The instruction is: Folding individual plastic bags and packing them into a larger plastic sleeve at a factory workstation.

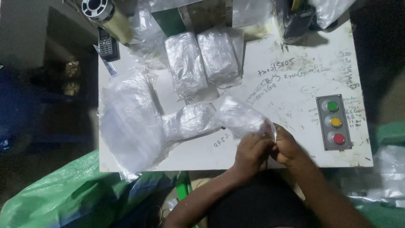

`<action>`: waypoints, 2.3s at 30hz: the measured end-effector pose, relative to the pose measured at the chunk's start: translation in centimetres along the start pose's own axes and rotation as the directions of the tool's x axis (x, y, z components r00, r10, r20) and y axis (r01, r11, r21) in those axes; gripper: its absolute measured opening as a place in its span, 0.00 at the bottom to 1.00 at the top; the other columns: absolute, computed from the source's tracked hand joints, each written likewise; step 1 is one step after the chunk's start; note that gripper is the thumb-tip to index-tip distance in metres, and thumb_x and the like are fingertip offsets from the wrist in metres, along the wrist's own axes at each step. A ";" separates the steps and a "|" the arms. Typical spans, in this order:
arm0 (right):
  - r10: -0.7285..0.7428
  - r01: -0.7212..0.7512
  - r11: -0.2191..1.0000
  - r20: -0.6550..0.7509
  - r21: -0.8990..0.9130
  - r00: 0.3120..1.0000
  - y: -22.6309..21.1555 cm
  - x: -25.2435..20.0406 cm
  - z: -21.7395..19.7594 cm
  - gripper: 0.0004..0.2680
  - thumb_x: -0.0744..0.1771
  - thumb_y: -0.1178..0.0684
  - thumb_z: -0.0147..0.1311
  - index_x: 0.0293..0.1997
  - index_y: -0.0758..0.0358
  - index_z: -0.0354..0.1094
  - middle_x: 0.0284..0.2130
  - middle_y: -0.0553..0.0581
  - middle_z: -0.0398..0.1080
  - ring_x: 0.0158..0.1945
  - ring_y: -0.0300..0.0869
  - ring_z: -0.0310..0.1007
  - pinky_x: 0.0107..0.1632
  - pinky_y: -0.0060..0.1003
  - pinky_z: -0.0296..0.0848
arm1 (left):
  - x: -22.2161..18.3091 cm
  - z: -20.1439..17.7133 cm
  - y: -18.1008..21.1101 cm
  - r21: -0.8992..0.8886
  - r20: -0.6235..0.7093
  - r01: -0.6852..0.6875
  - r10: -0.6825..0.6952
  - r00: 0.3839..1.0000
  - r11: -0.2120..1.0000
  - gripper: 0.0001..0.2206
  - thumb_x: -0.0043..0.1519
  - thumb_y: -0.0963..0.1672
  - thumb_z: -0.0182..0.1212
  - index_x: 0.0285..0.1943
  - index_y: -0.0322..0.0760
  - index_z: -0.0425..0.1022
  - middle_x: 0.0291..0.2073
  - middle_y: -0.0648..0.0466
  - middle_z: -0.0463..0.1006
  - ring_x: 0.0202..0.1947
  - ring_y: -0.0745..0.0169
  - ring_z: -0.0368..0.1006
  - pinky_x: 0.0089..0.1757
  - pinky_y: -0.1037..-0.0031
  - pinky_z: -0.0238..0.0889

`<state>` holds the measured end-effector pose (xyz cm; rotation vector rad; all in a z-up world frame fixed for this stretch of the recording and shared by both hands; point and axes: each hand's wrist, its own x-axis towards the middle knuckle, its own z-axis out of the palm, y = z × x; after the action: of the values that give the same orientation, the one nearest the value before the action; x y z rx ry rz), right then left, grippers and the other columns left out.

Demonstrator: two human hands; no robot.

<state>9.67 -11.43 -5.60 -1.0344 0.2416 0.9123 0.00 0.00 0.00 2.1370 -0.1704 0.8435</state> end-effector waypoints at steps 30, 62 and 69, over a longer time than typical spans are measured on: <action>-0.585 0.681 0.561 0.357 -0.471 0.728 -3.8 1.4 9.0 0.23 0.72 0.40 0.39 0.72 0.68 0.56 0.72 0.65 0.56 0.76 0.53 0.51 0.77 0.51 0.44 | 0.6 -2.4 -7.0 0.253 0.260 0.017 -0.085 0.962 0.967 0.25 0.68 0.50 0.53 0.70 0.32 0.67 0.72 0.37 0.62 0.73 0.35 0.58 0.69 0.50 0.49; 0.033 0.261 0.084 0.264 -0.962 0.964 -9.3 -5.4 7.1 0.08 0.70 0.50 0.50 0.53 0.54 0.68 0.41 0.65 0.77 0.48 0.67 0.77 0.47 0.59 0.76 | 0.7 -5.2 -5.1 0.311 0.462 0.225 -0.354 0.813 0.924 0.06 0.67 0.45 0.57 0.49 0.44 0.73 0.30 0.49 0.77 0.33 0.44 0.75 0.37 0.61 0.65; 0.082 0.284 -0.014 0.282 -0.959 0.956 -9.7 -6.4 7.1 0.13 0.67 0.41 0.55 0.44 0.59 0.78 0.43 0.62 0.77 0.46 0.61 0.76 0.46 0.54 0.75 | 1.0 -6.7 -4.9 0.197 0.547 0.291 -0.352 0.760 0.936 0.17 0.63 0.55 0.59 0.41 0.42 0.81 0.35 0.46 0.80 0.38 0.42 0.75 0.42 0.57 0.62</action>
<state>11.30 -10.84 7.89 -2.2601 -0.9712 1.0256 -0.78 8.35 0.44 2.3710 -0.0602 -0.0205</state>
